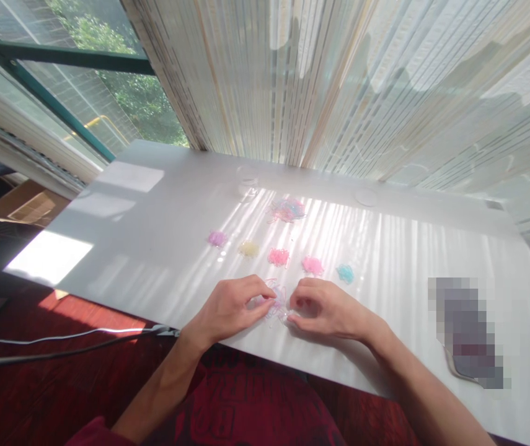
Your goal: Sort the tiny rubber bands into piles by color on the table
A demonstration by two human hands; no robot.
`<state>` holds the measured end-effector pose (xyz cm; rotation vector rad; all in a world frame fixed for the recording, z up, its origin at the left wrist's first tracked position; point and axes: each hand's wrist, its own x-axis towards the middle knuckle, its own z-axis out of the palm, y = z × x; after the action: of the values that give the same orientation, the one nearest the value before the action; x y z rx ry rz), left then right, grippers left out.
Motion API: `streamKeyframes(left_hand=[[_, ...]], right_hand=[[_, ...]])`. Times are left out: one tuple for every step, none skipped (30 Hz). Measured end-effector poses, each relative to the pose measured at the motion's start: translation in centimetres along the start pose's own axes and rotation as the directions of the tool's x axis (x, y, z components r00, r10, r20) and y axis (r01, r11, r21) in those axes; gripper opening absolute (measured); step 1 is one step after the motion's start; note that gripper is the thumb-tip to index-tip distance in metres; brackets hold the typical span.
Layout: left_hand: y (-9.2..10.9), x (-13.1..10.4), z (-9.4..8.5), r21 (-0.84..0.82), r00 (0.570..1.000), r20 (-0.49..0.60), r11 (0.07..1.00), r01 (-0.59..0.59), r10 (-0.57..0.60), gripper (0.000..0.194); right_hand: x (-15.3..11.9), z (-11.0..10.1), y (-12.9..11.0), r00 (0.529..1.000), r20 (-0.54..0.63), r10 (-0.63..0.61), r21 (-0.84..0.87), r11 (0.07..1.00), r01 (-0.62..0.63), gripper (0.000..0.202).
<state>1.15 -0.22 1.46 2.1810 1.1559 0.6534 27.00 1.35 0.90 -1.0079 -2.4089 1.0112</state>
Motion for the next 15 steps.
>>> streamKeyframes(left_hand=[[0.14,-0.01,0.23,-0.003,1.000,0.017,1.000,-0.016,0.016,0.009],[0.21,-0.02,0.42,-0.001,0.999,0.034,1.000,-0.029,0.029,0.009],[0.23,-0.04,0.58,0.005,0.998,0.049,0.999,-0.040,0.039,0.009],[0.20,-0.06,0.71,0.016,0.997,0.061,0.999,-0.048,0.047,0.010],[0.16,-0.09,0.80,0.028,0.996,0.069,0.998,-0.055,0.053,0.010],[0.10,-0.12,0.88,0.040,0.996,0.071,0.997,-0.063,0.060,0.010],[0.05,-0.15,0.93,0.052,0.995,0.071,0.996,-0.069,0.065,0.010],[0.02,-0.19,0.98,0.062,0.995,0.070,0.995,-0.073,0.069,0.010],[0.01,-0.22,1.01,0.070,0.995,0.069,0.995,-0.077,0.072,0.009],[0.02,-0.25,1.04,0.077,0.995,0.070,0.994,-0.079,0.073,0.009],[0.06,-0.29,1.07,0.080,0.995,0.073,0.994,-0.079,0.073,0.009],[0.10,-0.32,1.10,0.082,0.994,0.077,0.994,-0.078,0.072,0.008],[0.16,-0.35,1.13,0.082,0.994,0.080,0.994,-0.078,0.071,0.008],[0.21,-0.38,1.15,0.082,0.994,0.083,0.994,-0.077,0.070,0.008],[0.25,-0.41,1.18,0.083,0.994,0.086,0.994,-0.075,0.068,0.008]], right_hand=[[-0.03,0.08,0.00,1.000,0.013,-0.006,-0.027,1.000,0.007,0.012],[-0.05,0.18,0.00,1.000,0.020,-0.015,-0.054,0.998,0.016,0.013],[-0.06,0.29,0.00,0.999,0.025,-0.023,-0.076,0.997,0.025,0.012],[-0.05,0.40,-0.01,0.999,0.029,-0.032,-0.094,0.995,0.034,0.010],[-0.04,0.50,-0.02,0.999,0.033,-0.039,-0.107,0.993,0.042,0.008],[-0.01,0.58,-0.04,0.998,0.036,-0.044,-0.119,0.992,0.047,0.006],[0.03,0.65,-0.08,0.998,0.036,-0.048,-0.130,0.990,0.052,0.005],[0.07,0.70,-0.13,0.998,0.034,-0.052,-0.141,0.988,0.056,0.004],[0.11,0.73,-0.18,0.998,0.032,-0.055,-0.152,0.987,0.059,0.003],[0.15,0.75,-0.23,0.998,0.030,-0.055,-0.161,0.985,0.060,0.003],[0.18,0.75,-0.27,0.998,0.029,-0.054,-0.166,0.984,0.058,0.004],[0.20,0.74,-0.29,0.998,0.026,-0.053,-0.166,0.984,0.057,0.006],[0.21,0.72,-0.31,0.998,0.022,-0.053,-0.162,0.985,0.056,0.007],[0.21,0.70,-0.31,0.998,0.016,-0.055,-0.153,0.987,0.057,0.008],[0.20,0.67,-0.30,0.998,0.009,-0.060,-0.139,0.988,0.061,0.008]])
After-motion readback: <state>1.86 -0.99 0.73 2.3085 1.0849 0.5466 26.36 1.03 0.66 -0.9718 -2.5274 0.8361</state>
